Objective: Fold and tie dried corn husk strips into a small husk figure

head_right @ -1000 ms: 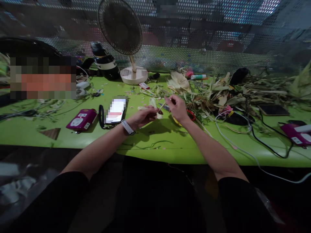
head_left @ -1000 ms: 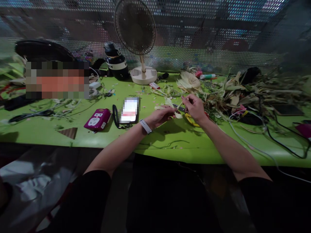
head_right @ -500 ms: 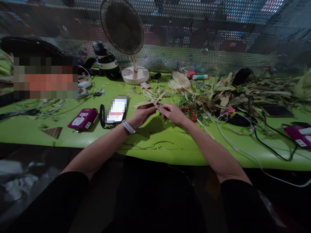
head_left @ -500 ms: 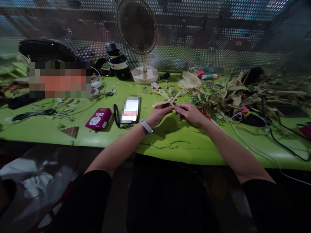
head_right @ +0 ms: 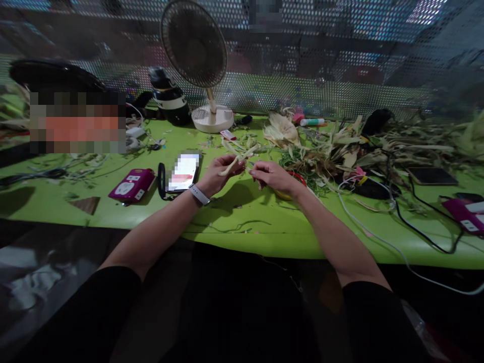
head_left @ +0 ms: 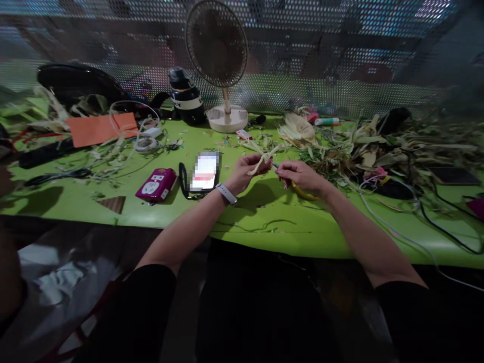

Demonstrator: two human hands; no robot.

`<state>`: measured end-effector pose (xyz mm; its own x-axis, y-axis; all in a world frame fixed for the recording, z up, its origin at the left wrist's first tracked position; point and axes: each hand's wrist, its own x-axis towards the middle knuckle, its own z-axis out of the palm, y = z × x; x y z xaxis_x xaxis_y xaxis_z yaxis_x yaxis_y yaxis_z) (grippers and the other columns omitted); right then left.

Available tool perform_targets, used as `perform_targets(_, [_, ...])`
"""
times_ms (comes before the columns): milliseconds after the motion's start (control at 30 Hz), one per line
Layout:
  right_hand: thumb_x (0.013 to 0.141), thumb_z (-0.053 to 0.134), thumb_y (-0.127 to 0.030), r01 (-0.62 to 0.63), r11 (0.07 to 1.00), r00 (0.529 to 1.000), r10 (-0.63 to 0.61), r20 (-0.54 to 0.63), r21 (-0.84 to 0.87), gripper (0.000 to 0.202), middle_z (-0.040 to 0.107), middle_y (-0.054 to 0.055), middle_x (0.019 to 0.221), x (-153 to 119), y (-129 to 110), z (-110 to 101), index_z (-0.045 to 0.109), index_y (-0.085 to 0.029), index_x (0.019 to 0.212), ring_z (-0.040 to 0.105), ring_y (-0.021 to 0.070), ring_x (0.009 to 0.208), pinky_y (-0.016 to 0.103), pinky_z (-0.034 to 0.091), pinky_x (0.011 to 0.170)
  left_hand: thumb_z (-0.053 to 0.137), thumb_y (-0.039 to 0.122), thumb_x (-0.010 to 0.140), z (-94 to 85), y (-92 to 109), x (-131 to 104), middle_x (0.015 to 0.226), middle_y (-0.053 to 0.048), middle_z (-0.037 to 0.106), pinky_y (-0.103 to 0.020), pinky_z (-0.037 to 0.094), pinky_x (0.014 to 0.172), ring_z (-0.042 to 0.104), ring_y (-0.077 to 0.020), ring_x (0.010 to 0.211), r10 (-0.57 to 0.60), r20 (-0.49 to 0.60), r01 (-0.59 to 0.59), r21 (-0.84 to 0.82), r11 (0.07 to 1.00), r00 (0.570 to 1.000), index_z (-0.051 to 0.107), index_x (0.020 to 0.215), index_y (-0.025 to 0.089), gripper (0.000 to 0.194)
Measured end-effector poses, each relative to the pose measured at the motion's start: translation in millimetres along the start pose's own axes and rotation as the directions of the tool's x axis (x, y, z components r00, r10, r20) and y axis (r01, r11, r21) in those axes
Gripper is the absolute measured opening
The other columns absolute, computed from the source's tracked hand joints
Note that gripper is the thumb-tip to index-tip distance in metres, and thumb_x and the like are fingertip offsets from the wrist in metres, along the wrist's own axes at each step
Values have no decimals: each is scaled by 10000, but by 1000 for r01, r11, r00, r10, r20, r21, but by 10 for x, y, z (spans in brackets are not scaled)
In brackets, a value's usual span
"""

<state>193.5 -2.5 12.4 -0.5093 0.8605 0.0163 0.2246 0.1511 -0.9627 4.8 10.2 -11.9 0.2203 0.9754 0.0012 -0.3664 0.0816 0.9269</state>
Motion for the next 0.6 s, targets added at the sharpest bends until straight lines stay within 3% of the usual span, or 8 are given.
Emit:
perform_targets(167, [781,737,-467,-3,1000,999,2,51,16,322,533,-33,566,-34,-73,-56,589,-201,676,491,95,510,246,447,510,886,233,610,-17,-9,13,749,11,712,-226,532,743,653,-74,694,10,-41,-14,-101,995,999,684,761,159,263])
perform_targets(300, [770,723,-421,-40,999,998,40,48,4,281,540,-32,563,-38,-59,-79,588,-196,667,502,100,512,252,436,523,876,263,625,-6,-26,-8,827,12,716,-189,492,701,641,-72,741,54,-46,-58,-85,995,998,685,835,182,295])
perform_targets(400, [787,694,-428,-39,999,995,42,-86,36,241,635,-4,683,3,24,-57,631,-195,788,582,128,629,260,458,593,854,304,665,15,-35,-37,866,5,703,-170,453,679,610,-69,765,116,15,-116,28,993,993,701,918,191,317])
perform_targets(500, [832,631,-562,15,993,968,14,-249,117,384,716,36,964,66,106,-20,652,-219,1003,646,162,857,277,485,699,809,332,713,30,-35,-62,847,0,686,-183,433,659,577,-75,740,93,87,-102,106,989,992,693,894,183,262])
perform_targets(600, [759,699,-636,71,974,942,5,-335,214,475,707,25,967,111,125,9,644,-225,989,649,156,875,286,491,750,767,349,740,32,-25,-74,868,-3,685,-201,420,640,595,-85,737,36,129,-42,44,998,991,634,827,174,236])
